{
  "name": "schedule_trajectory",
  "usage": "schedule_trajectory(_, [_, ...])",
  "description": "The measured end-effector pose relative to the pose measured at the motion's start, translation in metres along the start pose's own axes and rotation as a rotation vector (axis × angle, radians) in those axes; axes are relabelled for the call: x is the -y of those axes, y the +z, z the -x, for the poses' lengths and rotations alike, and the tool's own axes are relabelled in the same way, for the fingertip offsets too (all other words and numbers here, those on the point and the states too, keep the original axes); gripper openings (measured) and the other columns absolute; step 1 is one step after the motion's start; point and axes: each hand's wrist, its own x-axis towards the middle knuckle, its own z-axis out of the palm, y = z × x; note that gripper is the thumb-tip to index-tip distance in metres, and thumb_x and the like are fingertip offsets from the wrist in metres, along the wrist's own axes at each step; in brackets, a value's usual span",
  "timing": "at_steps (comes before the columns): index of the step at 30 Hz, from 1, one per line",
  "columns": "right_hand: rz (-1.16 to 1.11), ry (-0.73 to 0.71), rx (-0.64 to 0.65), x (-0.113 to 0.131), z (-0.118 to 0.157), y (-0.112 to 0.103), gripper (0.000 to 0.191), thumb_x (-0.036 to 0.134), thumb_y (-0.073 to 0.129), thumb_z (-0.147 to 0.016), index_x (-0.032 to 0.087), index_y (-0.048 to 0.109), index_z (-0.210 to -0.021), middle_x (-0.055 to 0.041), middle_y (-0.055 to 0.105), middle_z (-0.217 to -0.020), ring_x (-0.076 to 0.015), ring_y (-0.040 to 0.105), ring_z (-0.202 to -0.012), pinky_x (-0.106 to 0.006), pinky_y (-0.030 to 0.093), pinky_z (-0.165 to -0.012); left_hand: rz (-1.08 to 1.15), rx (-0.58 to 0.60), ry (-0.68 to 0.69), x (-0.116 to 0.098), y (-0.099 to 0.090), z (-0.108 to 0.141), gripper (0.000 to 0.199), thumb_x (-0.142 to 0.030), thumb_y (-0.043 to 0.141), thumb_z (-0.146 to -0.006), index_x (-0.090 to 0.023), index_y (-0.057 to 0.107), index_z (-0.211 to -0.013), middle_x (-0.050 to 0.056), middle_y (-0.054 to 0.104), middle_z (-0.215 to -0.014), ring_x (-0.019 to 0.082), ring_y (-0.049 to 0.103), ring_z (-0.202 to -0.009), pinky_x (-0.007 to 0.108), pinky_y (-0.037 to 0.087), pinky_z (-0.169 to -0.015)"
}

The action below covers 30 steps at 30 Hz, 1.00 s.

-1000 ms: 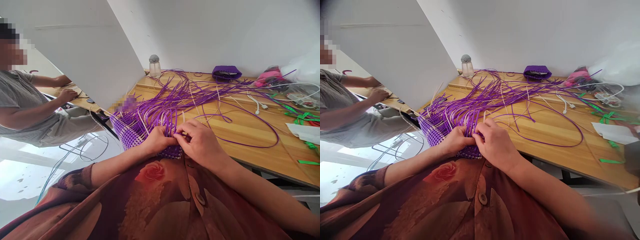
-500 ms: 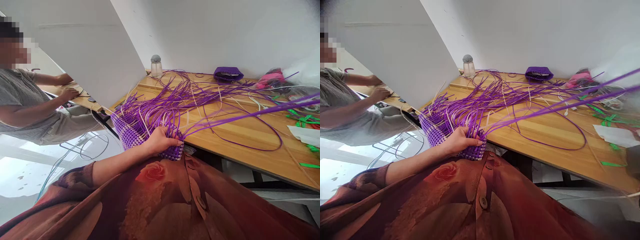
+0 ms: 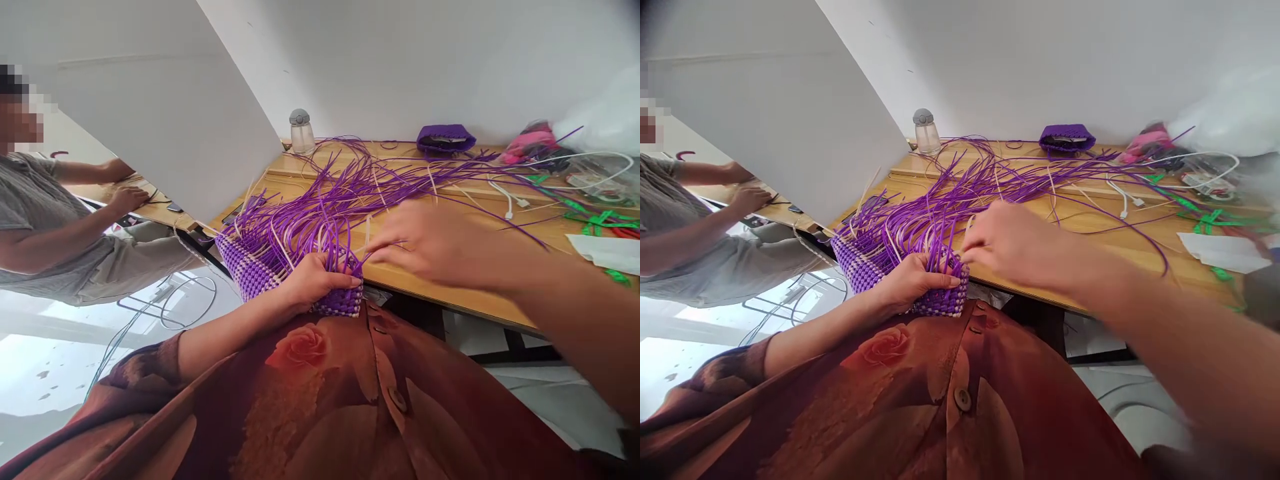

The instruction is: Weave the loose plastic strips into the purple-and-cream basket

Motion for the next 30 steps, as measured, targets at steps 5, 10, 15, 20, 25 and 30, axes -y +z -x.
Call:
schedule_trajectory(5, [-0.041, 0.117, 0.121, 0.026, -0.029, 0.032, 0.013, 0.013, 0.062, -0.081, 0.016, 0.074, -0.081, -0.0043, 0.071, -0.080, -0.0162, 0.059, -0.076, -0.028, 0.036, -0.068, -0.009, 0.047, 0.016, 0.004, -0.003, 0.000, 0.028, -0.026, 0.087, -0.059, -0.014, 0.072, -0.078, 0.001, 0.071, -0.076, 0.014, 0.062, -0.069, 0.028, 0.047, -0.072])
schedule_trajectory(10, [-0.020, -0.008, 0.079, 0.025, -0.039, 0.043, 0.006, 0.015, 0.059, -0.081, 0.016, 0.064, -0.077, -0.0020, 0.063, -0.071, -0.0133, 0.048, -0.064, -0.027, 0.026, -0.061, -0.044, -0.005, 0.173, 0.007, -0.003, -0.003, 0.024, -0.016, 0.083, -0.059, -0.015, 0.074, -0.080, 0.001, 0.074, -0.081, 0.016, 0.065, -0.079, 0.028, 0.049, -0.080])
schedule_trajectory(15, [-0.171, -0.077, -0.049, 0.011, -0.046, 0.073, 0.014, 0.016, 0.054, -0.084, 0.017, 0.055, -0.069, 0.0025, 0.052, -0.061, -0.0106, 0.040, -0.058, -0.027, 0.023, -0.059, -0.045, 0.016, 0.088, 0.006, -0.002, -0.001, 0.017, -0.016, 0.082, -0.059, -0.013, 0.074, -0.074, 0.002, 0.073, -0.077, 0.015, 0.064, -0.074, 0.028, 0.049, -0.078])
schedule_trajectory(20, [-0.337, -0.104, -0.123, 0.002, -0.046, 0.084, 0.014, 0.013, 0.055, -0.082, 0.016, 0.056, -0.068, 0.0042, 0.052, -0.061, -0.0083, 0.041, -0.057, -0.024, 0.026, -0.060, 0.062, 0.077, -0.030, 0.005, -0.008, 0.003, 0.023, -0.021, 0.085, -0.059, -0.012, 0.076, -0.078, 0.003, 0.073, -0.075, 0.012, 0.062, -0.069, 0.027, 0.048, -0.076])
schedule_trajectory(25, [-0.343, -0.084, -0.117, 0.000, -0.048, 0.083, 0.014, 0.014, 0.055, -0.082, 0.016, 0.058, -0.069, 0.0033, 0.052, -0.063, -0.0092, 0.040, -0.060, -0.026, 0.024, -0.060, 0.222, 0.053, -0.123, 0.006, -0.009, 0.004, 0.025, -0.024, 0.087, -0.059, -0.011, 0.076, -0.078, 0.003, 0.073, -0.072, 0.011, 0.063, -0.065, 0.025, 0.047, -0.072])
schedule_trajectory(30, [-0.297, -0.098, -0.064, 0.001, -0.053, 0.079, 0.014, 0.015, 0.055, -0.083, 0.017, 0.056, -0.069, 0.0041, 0.048, -0.061, -0.0093, 0.038, -0.059, -0.026, 0.022, -0.059, 0.259, -0.011, -0.091, 0.007, -0.008, 0.003, 0.029, -0.021, 0.089, -0.057, -0.012, 0.076, -0.081, 0.004, 0.075, -0.076, 0.013, 0.066, -0.069, 0.026, 0.049, -0.075])
